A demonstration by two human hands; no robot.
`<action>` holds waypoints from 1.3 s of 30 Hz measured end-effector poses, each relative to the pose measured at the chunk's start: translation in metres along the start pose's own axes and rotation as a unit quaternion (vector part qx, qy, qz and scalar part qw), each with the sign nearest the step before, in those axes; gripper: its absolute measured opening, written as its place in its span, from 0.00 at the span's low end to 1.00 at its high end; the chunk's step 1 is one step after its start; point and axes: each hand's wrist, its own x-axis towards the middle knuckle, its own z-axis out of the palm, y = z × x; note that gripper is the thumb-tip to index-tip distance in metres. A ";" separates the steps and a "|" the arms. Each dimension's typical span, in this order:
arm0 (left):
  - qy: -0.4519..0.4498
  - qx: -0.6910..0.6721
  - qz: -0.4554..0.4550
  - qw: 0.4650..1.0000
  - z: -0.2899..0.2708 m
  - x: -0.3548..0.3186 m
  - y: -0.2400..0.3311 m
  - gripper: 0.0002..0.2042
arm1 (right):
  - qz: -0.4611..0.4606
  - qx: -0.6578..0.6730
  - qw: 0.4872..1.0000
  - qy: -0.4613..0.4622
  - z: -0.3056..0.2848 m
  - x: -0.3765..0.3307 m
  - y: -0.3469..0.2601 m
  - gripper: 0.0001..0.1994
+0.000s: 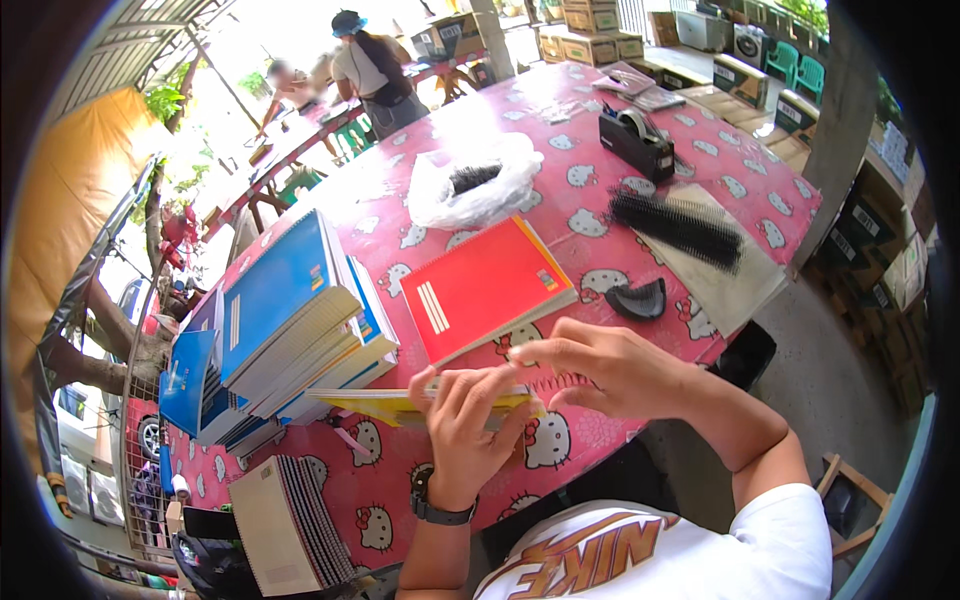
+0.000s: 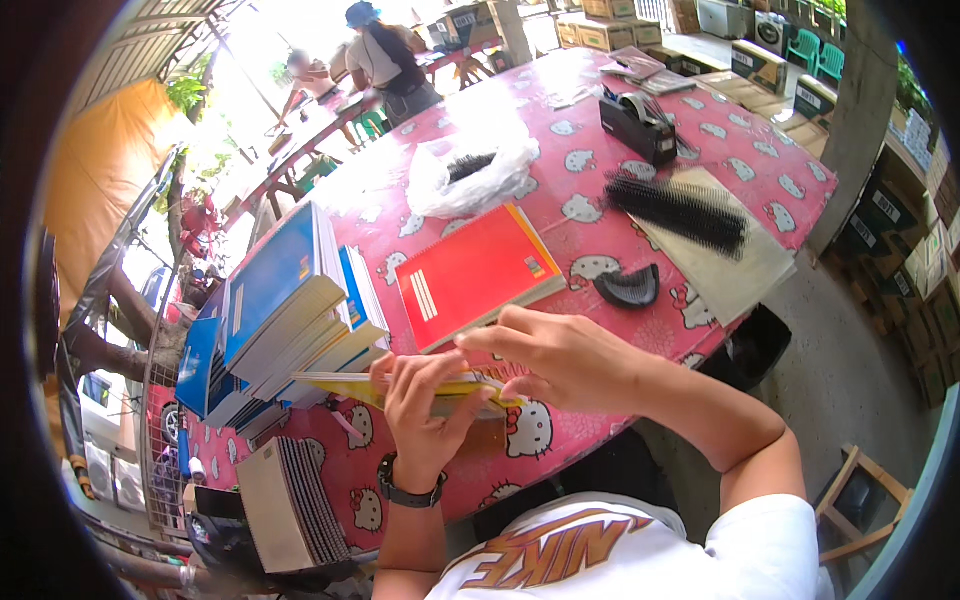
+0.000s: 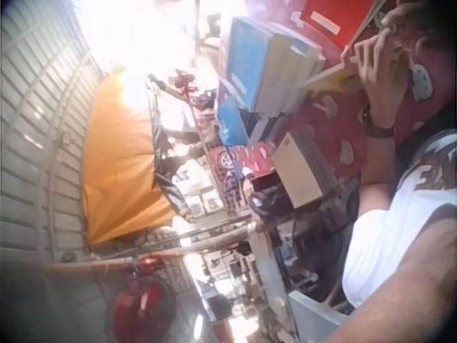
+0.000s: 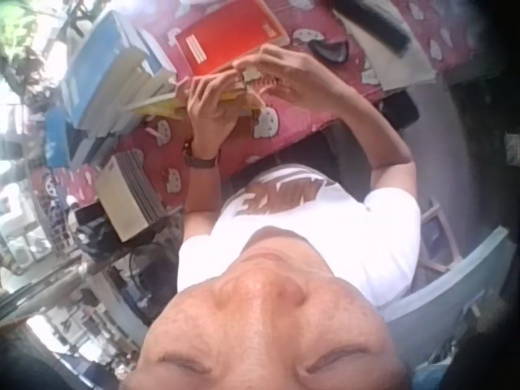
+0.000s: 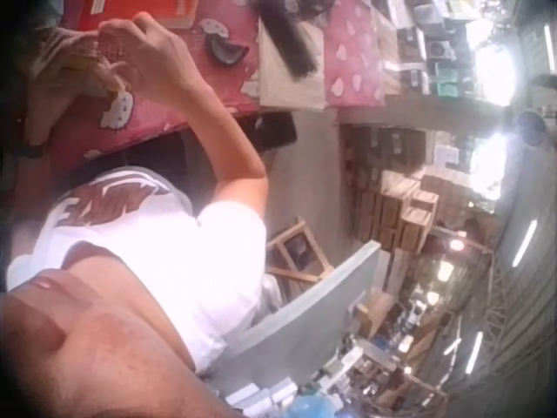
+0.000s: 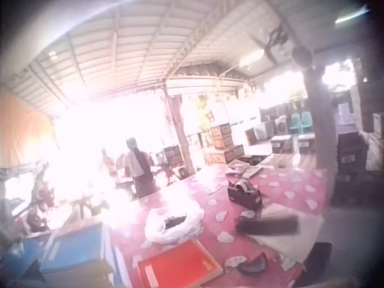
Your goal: The person sorts various colorful notebooks by placing them one by one into an organized stack, while also applying small black plastic spiral binders to some of the books.
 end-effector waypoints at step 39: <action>-0.036 -0.043 0.002 0.998 -0.001 0.003 -0.007 0.05 | 0.100 0.337 0.929 -0.117 0.047 -0.070 0.068 0.24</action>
